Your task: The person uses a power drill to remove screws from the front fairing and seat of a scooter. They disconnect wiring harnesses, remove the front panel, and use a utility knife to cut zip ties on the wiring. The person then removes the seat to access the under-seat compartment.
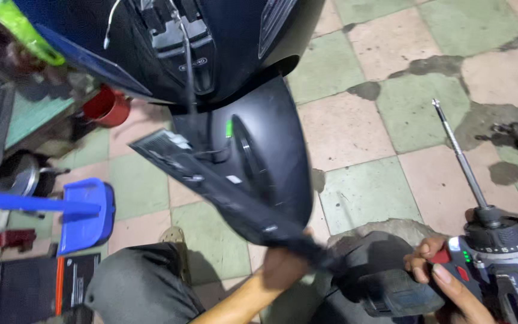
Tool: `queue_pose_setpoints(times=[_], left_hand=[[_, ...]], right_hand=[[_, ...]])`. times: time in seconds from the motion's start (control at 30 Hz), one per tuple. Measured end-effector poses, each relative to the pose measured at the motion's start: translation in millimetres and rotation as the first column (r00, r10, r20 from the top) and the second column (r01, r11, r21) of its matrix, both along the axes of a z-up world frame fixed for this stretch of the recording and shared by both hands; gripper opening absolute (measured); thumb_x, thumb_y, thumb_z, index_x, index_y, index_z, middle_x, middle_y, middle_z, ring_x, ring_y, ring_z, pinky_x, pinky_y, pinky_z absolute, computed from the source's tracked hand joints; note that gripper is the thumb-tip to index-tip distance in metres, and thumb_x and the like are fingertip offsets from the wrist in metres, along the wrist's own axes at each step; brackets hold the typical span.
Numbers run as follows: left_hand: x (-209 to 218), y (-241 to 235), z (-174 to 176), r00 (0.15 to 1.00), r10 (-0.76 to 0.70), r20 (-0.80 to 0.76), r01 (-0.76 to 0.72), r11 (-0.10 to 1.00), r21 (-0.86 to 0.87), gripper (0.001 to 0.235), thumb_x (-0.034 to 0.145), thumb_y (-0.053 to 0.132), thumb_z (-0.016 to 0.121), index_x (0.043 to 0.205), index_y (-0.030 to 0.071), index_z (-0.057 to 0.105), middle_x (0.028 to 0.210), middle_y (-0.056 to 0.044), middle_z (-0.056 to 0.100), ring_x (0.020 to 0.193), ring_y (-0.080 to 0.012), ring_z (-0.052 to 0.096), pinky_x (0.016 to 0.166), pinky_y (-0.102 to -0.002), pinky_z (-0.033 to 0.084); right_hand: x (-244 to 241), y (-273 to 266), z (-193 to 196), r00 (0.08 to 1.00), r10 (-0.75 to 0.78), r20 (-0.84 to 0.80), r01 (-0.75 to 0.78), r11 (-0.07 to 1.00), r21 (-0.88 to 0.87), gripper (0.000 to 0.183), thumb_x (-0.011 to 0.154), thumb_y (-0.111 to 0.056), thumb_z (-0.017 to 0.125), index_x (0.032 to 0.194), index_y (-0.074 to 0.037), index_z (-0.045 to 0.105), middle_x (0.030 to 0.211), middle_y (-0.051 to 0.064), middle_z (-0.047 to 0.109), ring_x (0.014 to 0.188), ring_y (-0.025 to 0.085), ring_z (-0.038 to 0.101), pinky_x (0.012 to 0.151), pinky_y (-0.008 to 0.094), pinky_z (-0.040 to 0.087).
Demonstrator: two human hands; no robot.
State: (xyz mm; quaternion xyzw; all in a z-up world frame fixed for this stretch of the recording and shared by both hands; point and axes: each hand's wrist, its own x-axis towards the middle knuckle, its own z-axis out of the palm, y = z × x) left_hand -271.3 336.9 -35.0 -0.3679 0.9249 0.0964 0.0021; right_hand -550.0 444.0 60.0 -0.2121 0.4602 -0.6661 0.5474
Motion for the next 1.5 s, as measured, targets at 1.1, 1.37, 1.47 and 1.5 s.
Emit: queue_pose_setpoints(times=[1.1,1.37,1.47,1.5], left_hand=[[-59.5,-142.8,88.1,-0.078,0.713,-0.697,0.129,0.7,0.702,0.09,0.098,0.045,0.062,0.161,0.002,0.016,0.16,-0.021,0.041,0.15,-0.0304,0.044,0.121,-0.04,0.039],[-77.4,-154.1,81.6,-0.051,0.572,-0.819,-0.067,0.816,0.574,0.073,0.103,0.035,0.062,0.159,-0.003,0.033,0.146,-0.02,0.058,0.134,-0.0247,0.058,0.117,-0.037,0.043],[-79.9,-152.7,80.3,-0.025,0.554,-0.832,-0.114,0.825,0.553,0.071,0.103,0.031,0.063,0.157,-0.004,0.034,0.146,-0.019,0.057,0.134,-0.023,0.058,0.117,-0.036,0.044],[-80.7,-151.8,79.7,-0.041,0.569,-0.821,-0.091,0.816,0.57,0.072,0.102,0.031,0.064,0.157,-0.005,0.034,0.145,-0.019,0.057,0.133,-0.0231,0.059,0.116,-0.036,0.044]], right_hand=[[91.8,-297.0,1.0,0.608,0.084,-0.789,-0.417,0.88,-0.228,0.074,0.084,-0.018,0.075,0.151,-0.007,0.045,0.137,0.01,0.067,0.125,0.023,0.067,0.103,0.031,0.052],[94.4,-320.1,-8.4,0.611,0.105,-0.785,-0.469,0.847,-0.252,0.07,0.088,-0.017,0.075,0.152,-0.013,0.048,0.143,0.012,0.067,0.134,0.021,0.065,0.108,0.031,0.05],[90.0,-320.3,-14.6,0.631,0.135,-0.764,-0.466,0.853,-0.234,0.072,0.085,-0.019,0.077,0.151,-0.013,0.049,0.138,0.011,0.07,0.129,0.02,0.068,0.105,0.031,0.052],[88.7,-319.0,-16.9,0.638,0.14,-0.757,-0.46,0.858,-0.229,0.071,0.085,-0.019,0.076,0.151,-0.013,0.049,0.139,0.011,0.07,0.13,0.021,0.068,0.105,0.031,0.051]])
